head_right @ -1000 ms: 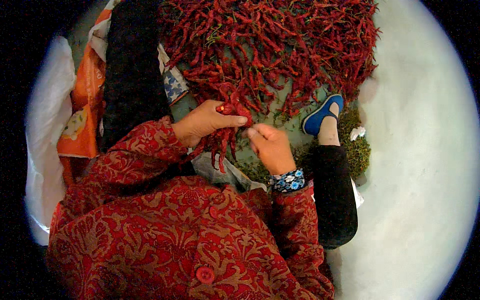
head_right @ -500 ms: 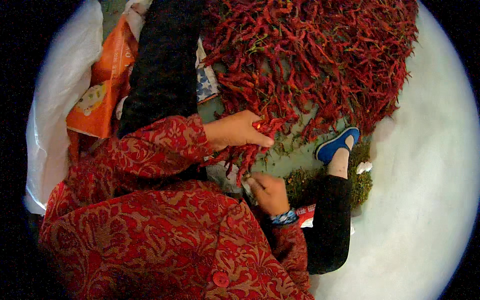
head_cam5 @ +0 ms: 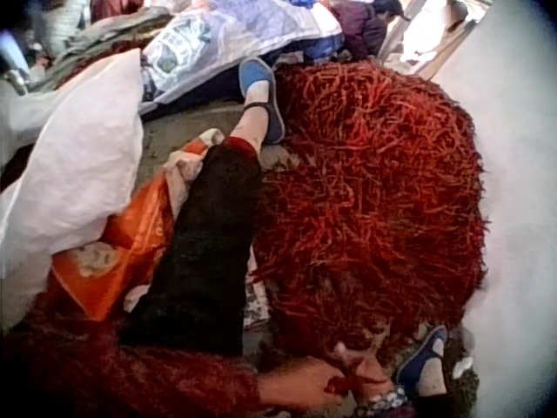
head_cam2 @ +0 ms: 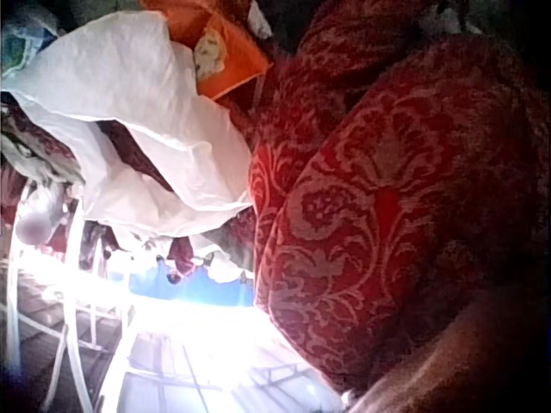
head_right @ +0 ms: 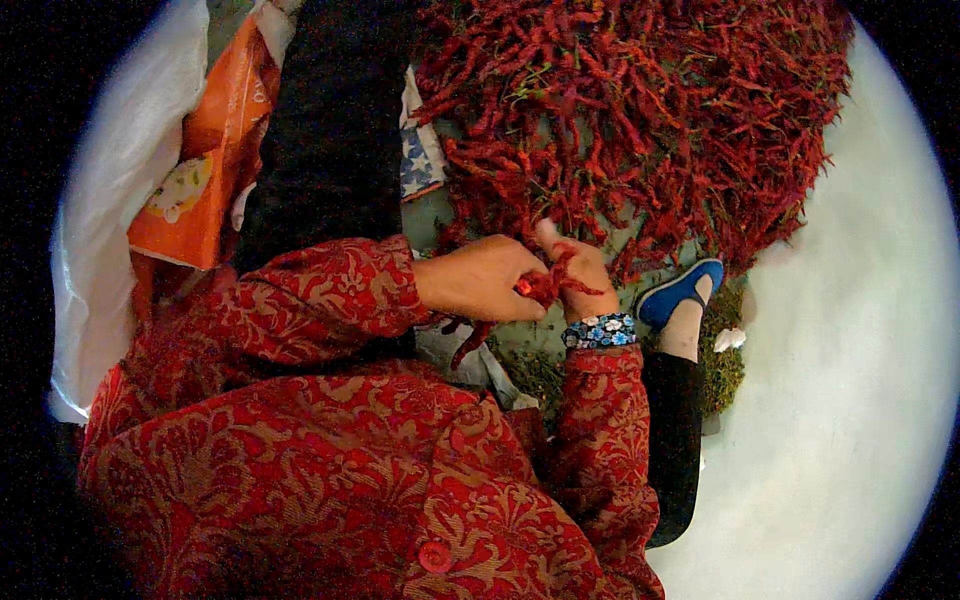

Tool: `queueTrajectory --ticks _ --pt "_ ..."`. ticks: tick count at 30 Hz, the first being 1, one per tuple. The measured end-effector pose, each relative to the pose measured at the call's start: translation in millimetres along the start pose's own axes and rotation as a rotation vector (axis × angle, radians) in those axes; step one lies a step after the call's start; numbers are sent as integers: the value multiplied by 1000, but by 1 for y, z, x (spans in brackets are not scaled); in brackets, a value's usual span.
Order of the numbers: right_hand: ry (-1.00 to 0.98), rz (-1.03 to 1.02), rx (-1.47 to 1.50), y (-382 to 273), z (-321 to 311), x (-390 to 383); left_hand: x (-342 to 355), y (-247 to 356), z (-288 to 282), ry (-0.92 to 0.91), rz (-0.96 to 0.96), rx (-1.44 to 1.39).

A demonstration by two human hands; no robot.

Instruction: The person sits on the floor and repeatedly picks up dried red chilies, removes stems by hand, and places the chilies into a white sack. The task continues with consistent hand movements and no tools are used.

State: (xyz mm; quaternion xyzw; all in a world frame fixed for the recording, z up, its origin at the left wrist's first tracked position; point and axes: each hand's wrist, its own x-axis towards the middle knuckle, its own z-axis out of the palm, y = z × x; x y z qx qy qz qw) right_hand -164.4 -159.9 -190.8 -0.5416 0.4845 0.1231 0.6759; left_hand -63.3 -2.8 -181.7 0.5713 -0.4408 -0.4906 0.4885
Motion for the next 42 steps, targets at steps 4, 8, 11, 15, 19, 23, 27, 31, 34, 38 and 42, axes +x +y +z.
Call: queueTrajectory --ticks 4,8,11,15,19,23,27,31,34,38,42 --pt "-232 39 -291 -23 11 -22 -11 -1 4 -6 87 53" --pt "-58 -219 -127 -33 5 -57 -10 5 -4 -361 48 114" --pt "229 -366 373 -40 -9 -73 -9 3 -1 -333 30 -3" --pt "74 -255 -149 -39 -2 -103 1 5 -9 47 -316 -564" --pt "86 -203 -333 -14 25 -100 -3 12 -11 58 -168 -900" --pt "81 -130 -318 -8 31 -98 -4 8 -12 87 -218 -833" --pt "176 -238 -458 -13 35 -106 -4 13 -13 270 -222 -836" --pt "27 -542 -993 8 40 -104 -4 3 -12 198 -270 -833" --pt "17 -415 -800 6 39 -109 -2 3 -14 205 -302 -785" --pt "106 -184 -519 23 18 -97 4 -5 -5 253 -252 -590" --pt "155 -88 -359 31 8 -87 6 -6 -8 265 -179 -332"
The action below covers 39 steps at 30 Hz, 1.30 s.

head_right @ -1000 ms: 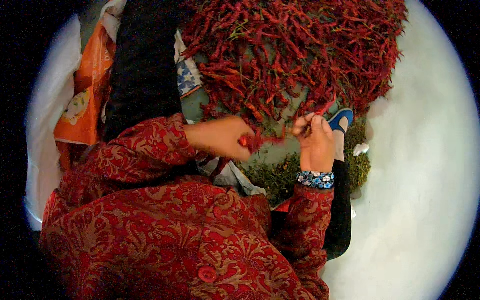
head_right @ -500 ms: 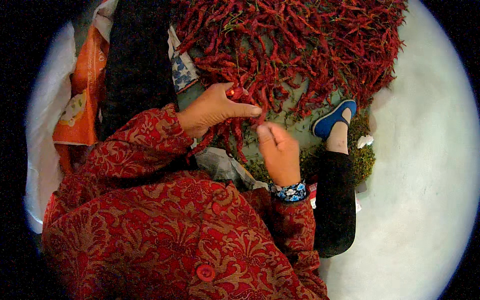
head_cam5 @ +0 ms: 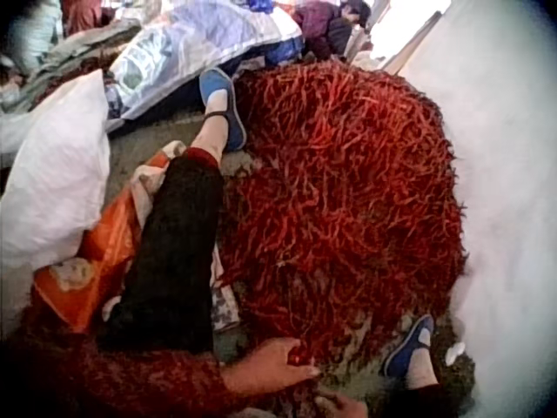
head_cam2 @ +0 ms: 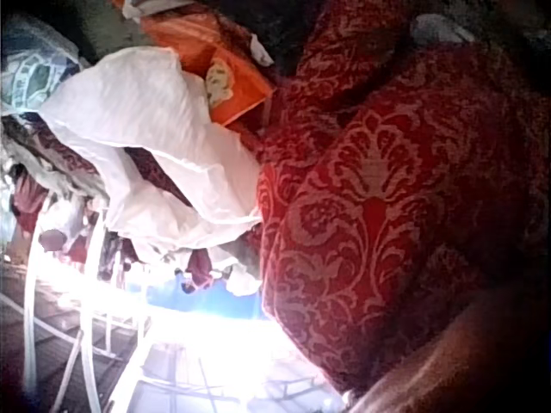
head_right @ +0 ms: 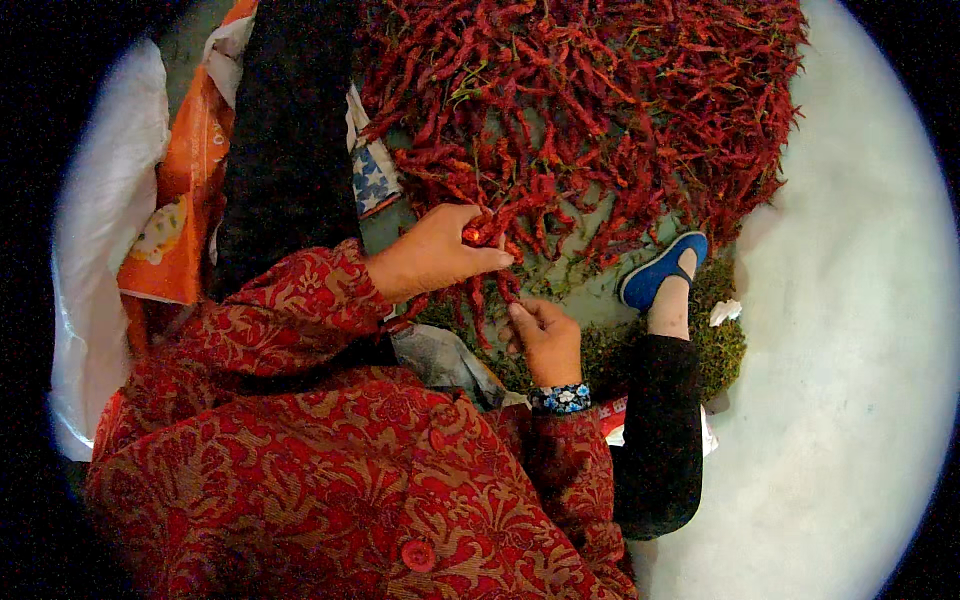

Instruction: The person sits on the floor and repeatedly picks up dried red chilies, removes stems by hand, and places the chilies into a white sack. The task continues with consistent hand movements and no tools are used.

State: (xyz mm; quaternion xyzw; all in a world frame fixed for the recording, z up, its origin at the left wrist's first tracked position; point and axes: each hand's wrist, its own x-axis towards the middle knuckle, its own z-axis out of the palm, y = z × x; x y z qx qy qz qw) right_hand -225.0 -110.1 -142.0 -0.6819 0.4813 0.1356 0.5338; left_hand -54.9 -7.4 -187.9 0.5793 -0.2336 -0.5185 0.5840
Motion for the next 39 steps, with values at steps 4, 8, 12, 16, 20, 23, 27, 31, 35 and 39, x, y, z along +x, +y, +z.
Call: queueTrajectory --ticks 4,8,12,16,20,23,27,31,35,39 --pt "21 -32 -193 -10 6 -8 -2 2 2 -55 60 -190" --pt "60 -256 -227 25 18 -8 -5 12 5 -231 44 -390" --pt "-27 -346 -269 -8 35 -28 -7 12 -2 -14 -58 -364" --pt "-152 -539 -463 -32 44 -42 -9 9 -2 36 -172 -438" --pt "-439 -722 -570 -25 41 -44 -2 4 -8 83 -177 -292" --pt "-525 -816 -505 -31 48 -51 10 3 -21 167 -88 -495" --pt "-289 -557 -709 -18 14 -42 0 11 -22 133 -48 -455" --pt "-52 -366 -1108 -5 -49 15 -10 24 -25 35 -76 -382" --pt "254 -333 -738 -22 -87 93 -9 30 -22 12 -74 -448" --pt "433 -276 -707 -37 -101 167 -3 21 -19 -54 -154 -506"
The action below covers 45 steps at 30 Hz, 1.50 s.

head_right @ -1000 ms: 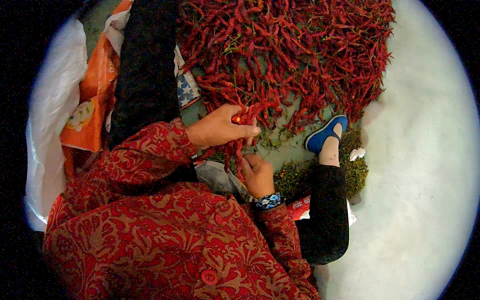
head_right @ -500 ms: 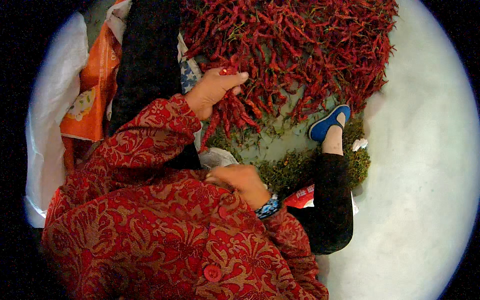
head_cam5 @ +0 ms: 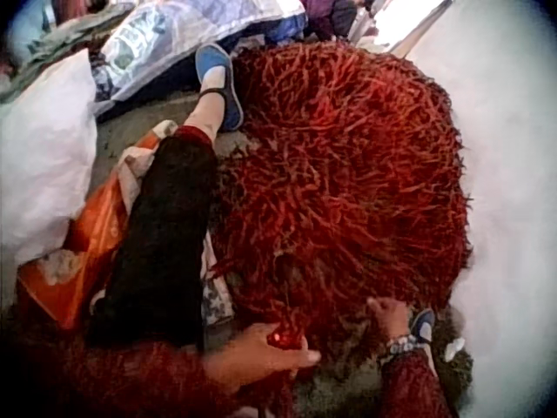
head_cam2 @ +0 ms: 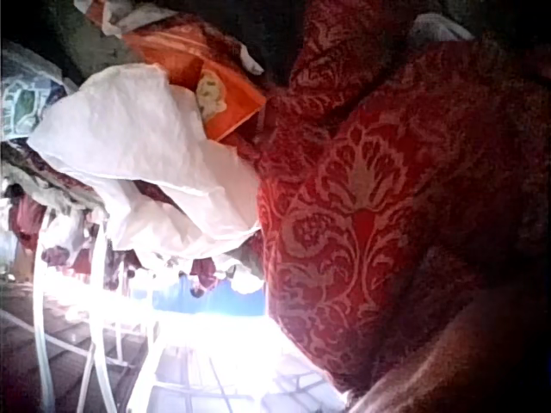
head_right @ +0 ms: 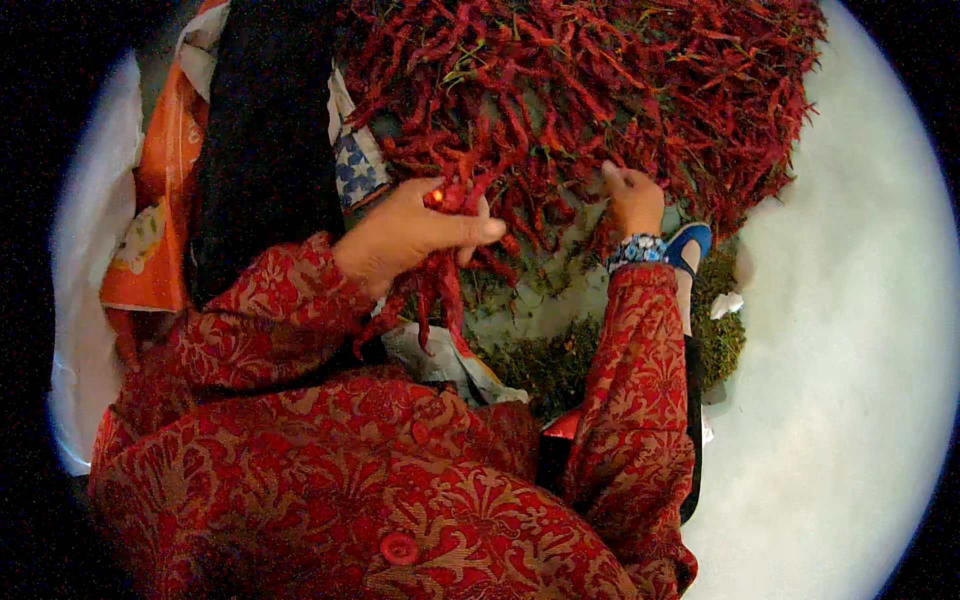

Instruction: The person sits on the floor and repeatedly picks up dried red chilies, removes stems by hand, and places the chilies into a white sack. The task continues with consistent hand movements and no tools are used.

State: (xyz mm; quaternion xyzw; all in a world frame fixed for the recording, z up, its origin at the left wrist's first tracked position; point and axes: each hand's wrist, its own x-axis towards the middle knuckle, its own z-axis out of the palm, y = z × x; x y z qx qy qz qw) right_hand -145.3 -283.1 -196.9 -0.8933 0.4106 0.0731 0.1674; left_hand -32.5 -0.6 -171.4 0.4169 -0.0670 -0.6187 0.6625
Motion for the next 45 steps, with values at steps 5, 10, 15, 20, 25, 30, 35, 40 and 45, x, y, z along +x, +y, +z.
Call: queueTrajectory --ticks 5,10,15,20,25,30,35,40,45 --pt "-124 71 -78 11 29 67 5 3 10 8 -99 -15" --pt "-227 544 764 -41 3 31 4 -2 6 85 -83 -39" --pt "-209 403 1280 -27 -27 -33 9 -8 5 139 -26 -8" --pt "-41 281 1159 -83 -24 -108 11 -11 8 77 -65 -19" --pt "-72 155 1168 -106 -8 -142 12 -24 14 -14 -242 -201" --pt "-165 222 1213 -108 -10 -168 2 -16 13 -80 -175 -291" --pt "-237 -149 521 -66 1 -176 -4 -4 12 -26 -70 -133" --pt "-221 180 820 -92 -21 -145 -4 0 10 -61 -65 15" --pt "-333 230 1193 -112 -8 -136 4 -8 10 -72 -63 147"
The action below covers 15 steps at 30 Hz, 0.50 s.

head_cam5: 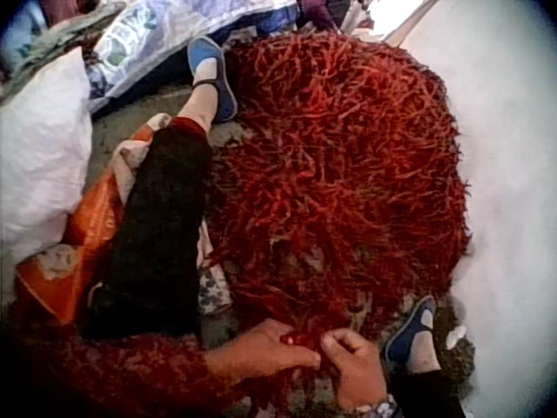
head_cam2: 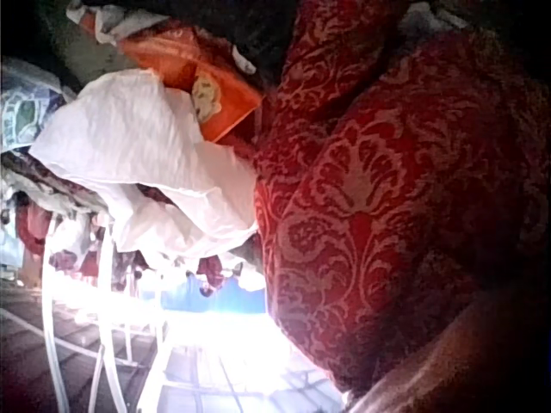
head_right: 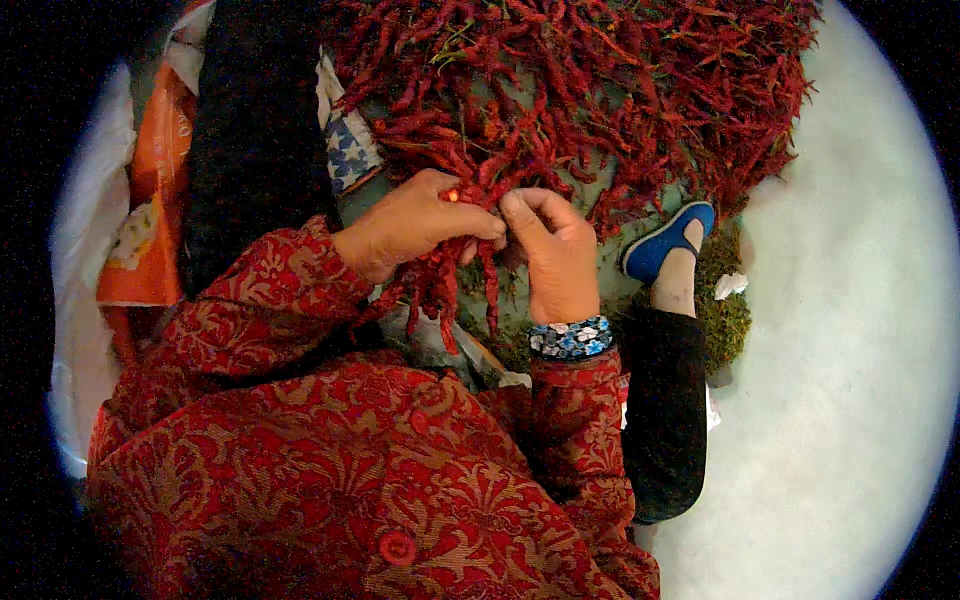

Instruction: The person sits on the floor and repeatedly picks up dried red chilies, removes stems by hand, and places the chilies into a white sack. The task continues with consistent hand movements and no tools are used.

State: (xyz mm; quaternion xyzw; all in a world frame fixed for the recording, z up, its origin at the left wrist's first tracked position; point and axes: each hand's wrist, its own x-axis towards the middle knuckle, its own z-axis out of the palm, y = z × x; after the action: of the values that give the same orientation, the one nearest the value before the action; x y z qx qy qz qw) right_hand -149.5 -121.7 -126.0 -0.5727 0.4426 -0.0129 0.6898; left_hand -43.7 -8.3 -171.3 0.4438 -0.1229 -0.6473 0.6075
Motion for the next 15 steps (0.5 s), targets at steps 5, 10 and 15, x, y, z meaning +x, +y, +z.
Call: queueTrajectory --ticks 5,10,15 --pt "-88 131 174 2 -13 -3 1 -5 3 37 -25 213" --pt "155 -398 -481 -2 4 -12 3 -3 4 83 -55 103" --pt "204 -788 -849 3 13 -24 -1 -7 5 86 -26 -28"
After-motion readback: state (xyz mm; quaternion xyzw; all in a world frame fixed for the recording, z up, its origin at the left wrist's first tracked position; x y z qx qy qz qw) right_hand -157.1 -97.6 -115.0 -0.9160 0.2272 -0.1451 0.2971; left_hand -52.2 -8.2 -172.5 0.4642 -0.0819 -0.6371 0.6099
